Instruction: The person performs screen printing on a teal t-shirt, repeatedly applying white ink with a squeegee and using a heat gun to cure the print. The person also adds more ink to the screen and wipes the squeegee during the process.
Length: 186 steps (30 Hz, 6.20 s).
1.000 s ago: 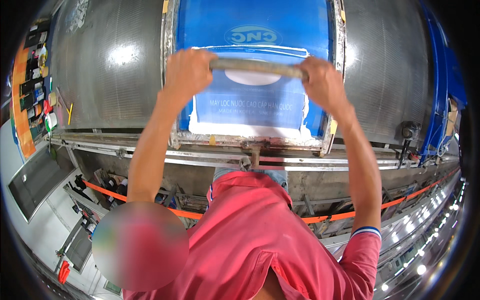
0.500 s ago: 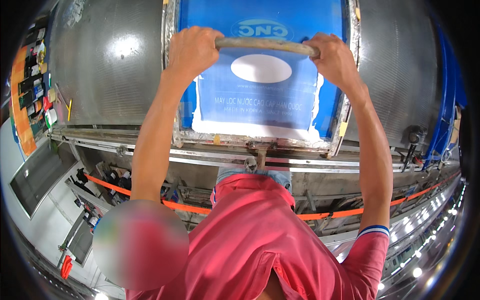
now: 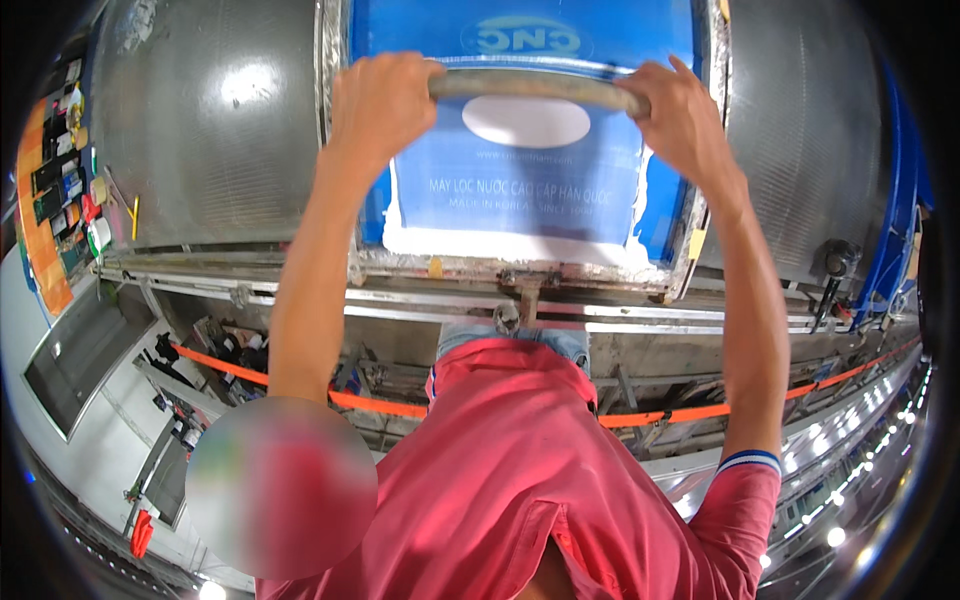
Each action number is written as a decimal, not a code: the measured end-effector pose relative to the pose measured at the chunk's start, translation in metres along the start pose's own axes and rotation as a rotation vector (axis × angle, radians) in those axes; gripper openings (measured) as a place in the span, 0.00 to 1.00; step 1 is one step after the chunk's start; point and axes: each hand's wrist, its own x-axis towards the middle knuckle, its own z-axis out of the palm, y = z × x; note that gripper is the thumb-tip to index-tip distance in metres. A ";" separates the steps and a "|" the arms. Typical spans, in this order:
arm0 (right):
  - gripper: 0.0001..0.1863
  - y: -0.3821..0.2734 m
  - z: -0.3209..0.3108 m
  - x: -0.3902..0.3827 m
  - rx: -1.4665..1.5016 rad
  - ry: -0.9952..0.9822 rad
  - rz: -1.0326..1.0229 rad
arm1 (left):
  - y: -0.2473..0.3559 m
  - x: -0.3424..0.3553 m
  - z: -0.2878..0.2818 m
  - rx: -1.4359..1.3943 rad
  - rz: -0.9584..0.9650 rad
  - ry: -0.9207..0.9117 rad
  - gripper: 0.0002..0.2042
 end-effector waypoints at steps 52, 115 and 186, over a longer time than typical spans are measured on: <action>0.27 -0.112 -0.019 -0.150 0.236 -0.304 0.200 | 0.052 -0.167 0.010 -0.083 0.056 -0.102 0.16; 0.17 -0.163 0.064 -0.010 -0.012 0.534 0.654 | -0.093 -0.279 -0.015 -0.130 -0.004 0.181 0.26; 0.32 -0.352 0.211 0.086 0.773 0.290 0.480 | -0.358 -0.298 -0.093 0.168 -0.099 -0.259 0.20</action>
